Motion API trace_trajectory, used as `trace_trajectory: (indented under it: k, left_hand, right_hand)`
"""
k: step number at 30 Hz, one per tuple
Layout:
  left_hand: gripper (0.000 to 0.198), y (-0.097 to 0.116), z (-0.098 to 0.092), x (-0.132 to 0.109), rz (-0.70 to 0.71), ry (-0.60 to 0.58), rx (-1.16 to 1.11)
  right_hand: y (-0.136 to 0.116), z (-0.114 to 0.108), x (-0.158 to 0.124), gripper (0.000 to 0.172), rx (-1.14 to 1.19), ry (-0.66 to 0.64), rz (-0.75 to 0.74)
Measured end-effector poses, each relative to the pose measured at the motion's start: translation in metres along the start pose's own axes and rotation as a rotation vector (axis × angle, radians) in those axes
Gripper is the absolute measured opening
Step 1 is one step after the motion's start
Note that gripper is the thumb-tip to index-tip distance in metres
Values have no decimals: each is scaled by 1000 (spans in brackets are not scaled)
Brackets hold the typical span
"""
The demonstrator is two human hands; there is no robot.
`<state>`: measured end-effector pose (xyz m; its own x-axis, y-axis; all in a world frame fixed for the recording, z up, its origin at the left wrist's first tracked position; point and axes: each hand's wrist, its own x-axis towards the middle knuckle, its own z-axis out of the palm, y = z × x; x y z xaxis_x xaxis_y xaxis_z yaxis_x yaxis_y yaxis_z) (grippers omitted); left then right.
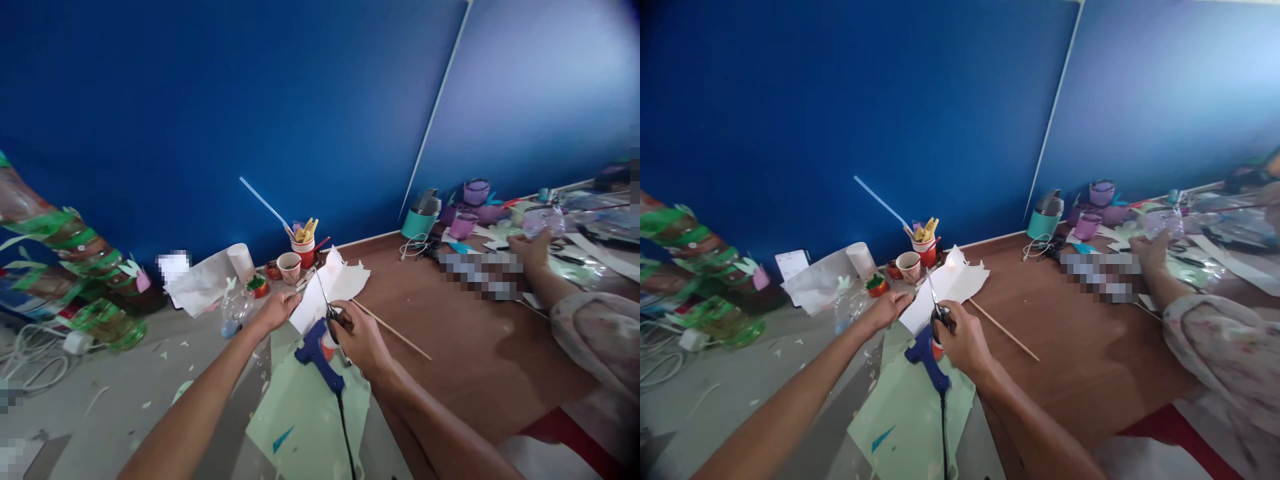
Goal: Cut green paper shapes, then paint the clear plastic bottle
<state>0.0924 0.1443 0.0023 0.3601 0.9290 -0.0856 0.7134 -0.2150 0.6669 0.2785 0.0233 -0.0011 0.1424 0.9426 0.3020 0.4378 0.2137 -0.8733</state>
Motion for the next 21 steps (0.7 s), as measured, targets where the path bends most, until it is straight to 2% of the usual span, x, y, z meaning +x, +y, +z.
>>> trace_trajectory:
  k: [2, 6, 8, 13, 17, 19, 21]
  left_hand:
    - [46, 3, 1, 3, 34, 19, -75]
    - [26, 3, 7, 18, 61, 101, -83]
    - [23, 1, 9, 23, 55, 113, -73]
    - [20, -1, 8, 16, 99, 99, -66]
    - [23, 0, -5, 0, 118, 191, -68]
    - [18, 3, -18, -7, 111, 290, -204]
    - [17, 7, -33, -16, 76, 241, -415]
  right_hand:
    - [1, -1, 1, 30, 15, 20, 9]
    - [0, -3, 2, 28, 8, 52, 18]
    - [-1, -4, 3, 27, 5, 63, 22]
    - [0, -6, 3, 27, -3, 56, 22]
    - [0, -7, 1, 27, -5, 35, 14]
    - [-1, -7, 1, 27, -9, 43, 17]
    - [-1, -7, 1, 27, -4, 52, 23]
